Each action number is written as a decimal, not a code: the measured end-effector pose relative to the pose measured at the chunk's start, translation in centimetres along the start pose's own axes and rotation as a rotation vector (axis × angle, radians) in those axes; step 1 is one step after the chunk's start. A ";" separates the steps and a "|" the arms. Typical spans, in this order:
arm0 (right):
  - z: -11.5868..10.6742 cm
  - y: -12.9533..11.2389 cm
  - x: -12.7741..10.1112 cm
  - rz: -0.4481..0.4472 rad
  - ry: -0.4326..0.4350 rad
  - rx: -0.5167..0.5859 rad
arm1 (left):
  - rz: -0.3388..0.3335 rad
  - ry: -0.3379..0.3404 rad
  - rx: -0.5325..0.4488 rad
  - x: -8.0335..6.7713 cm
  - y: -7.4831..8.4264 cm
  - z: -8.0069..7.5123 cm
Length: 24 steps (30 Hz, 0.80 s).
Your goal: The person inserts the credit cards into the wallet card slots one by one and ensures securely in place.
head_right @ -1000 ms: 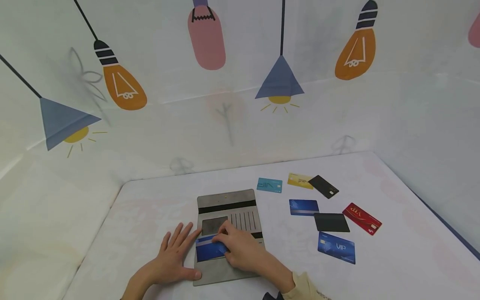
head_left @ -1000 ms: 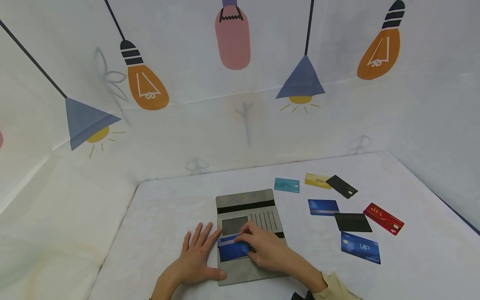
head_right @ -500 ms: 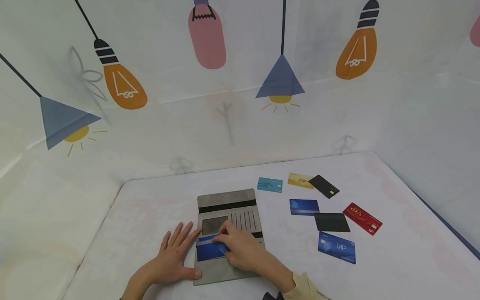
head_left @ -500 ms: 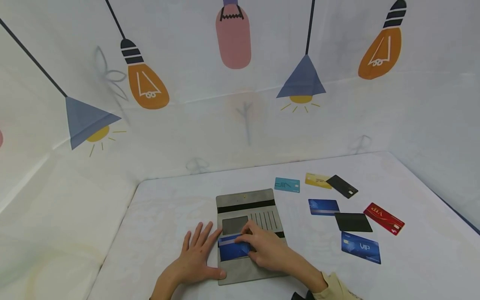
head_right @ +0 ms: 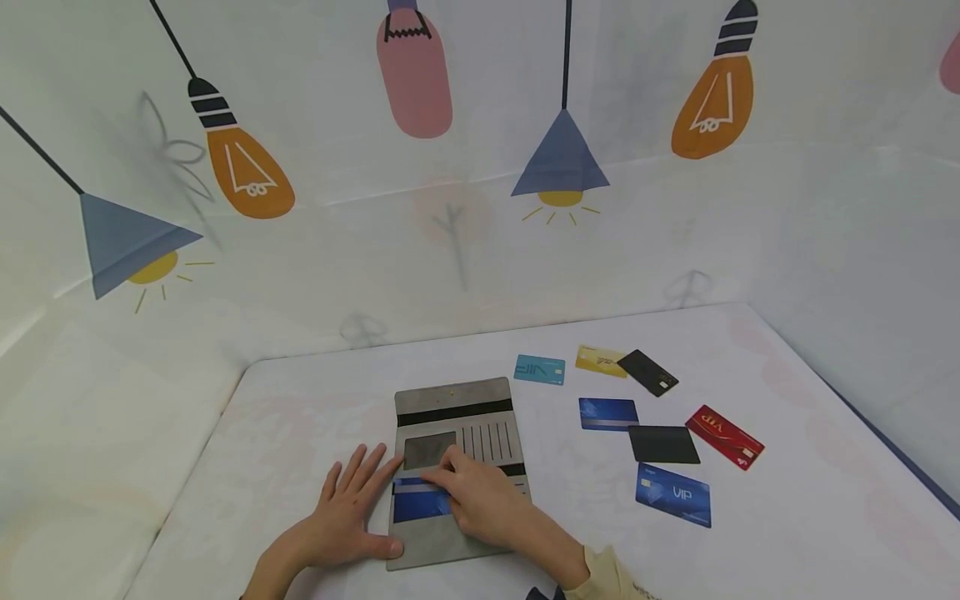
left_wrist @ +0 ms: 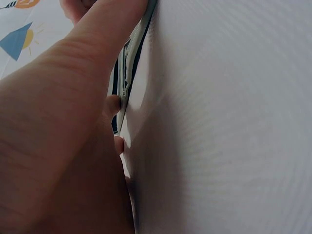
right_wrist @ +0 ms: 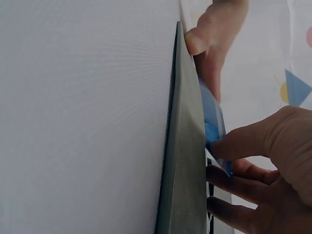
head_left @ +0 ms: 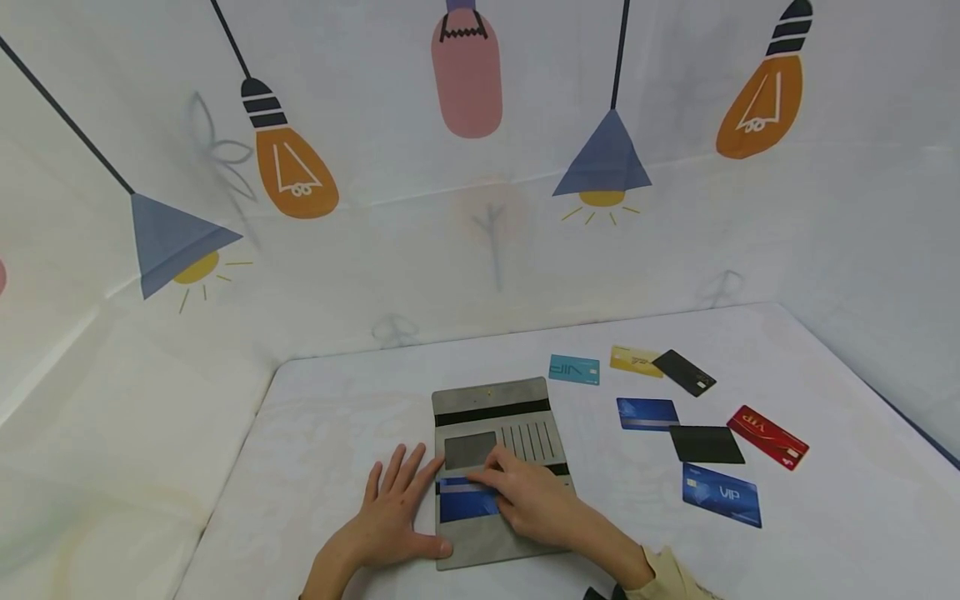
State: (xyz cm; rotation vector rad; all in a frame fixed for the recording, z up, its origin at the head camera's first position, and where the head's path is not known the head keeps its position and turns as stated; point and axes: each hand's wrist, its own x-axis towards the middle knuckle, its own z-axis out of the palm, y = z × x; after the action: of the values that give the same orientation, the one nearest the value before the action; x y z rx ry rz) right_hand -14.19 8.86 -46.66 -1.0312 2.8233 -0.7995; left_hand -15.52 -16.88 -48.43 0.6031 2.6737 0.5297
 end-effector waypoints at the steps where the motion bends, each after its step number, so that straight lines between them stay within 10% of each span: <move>1: 0.0 0.0 0.0 0.004 -0.007 -0.001 | 0.000 0.001 0.003 0.0 0.0 0.0; 24: 0.0 -0.1 0.0 0.007 -0.076 -0.018 | -0.006 0.001 0.021 0.1 -0.2 0.2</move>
State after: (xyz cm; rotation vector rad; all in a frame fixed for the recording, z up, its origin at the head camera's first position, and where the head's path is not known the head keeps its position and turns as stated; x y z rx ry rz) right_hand -14.12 8.85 -46.61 -1.0312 2.7742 -0.7194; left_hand -15.55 -16.93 -48.73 0.6008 2.6840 0.5007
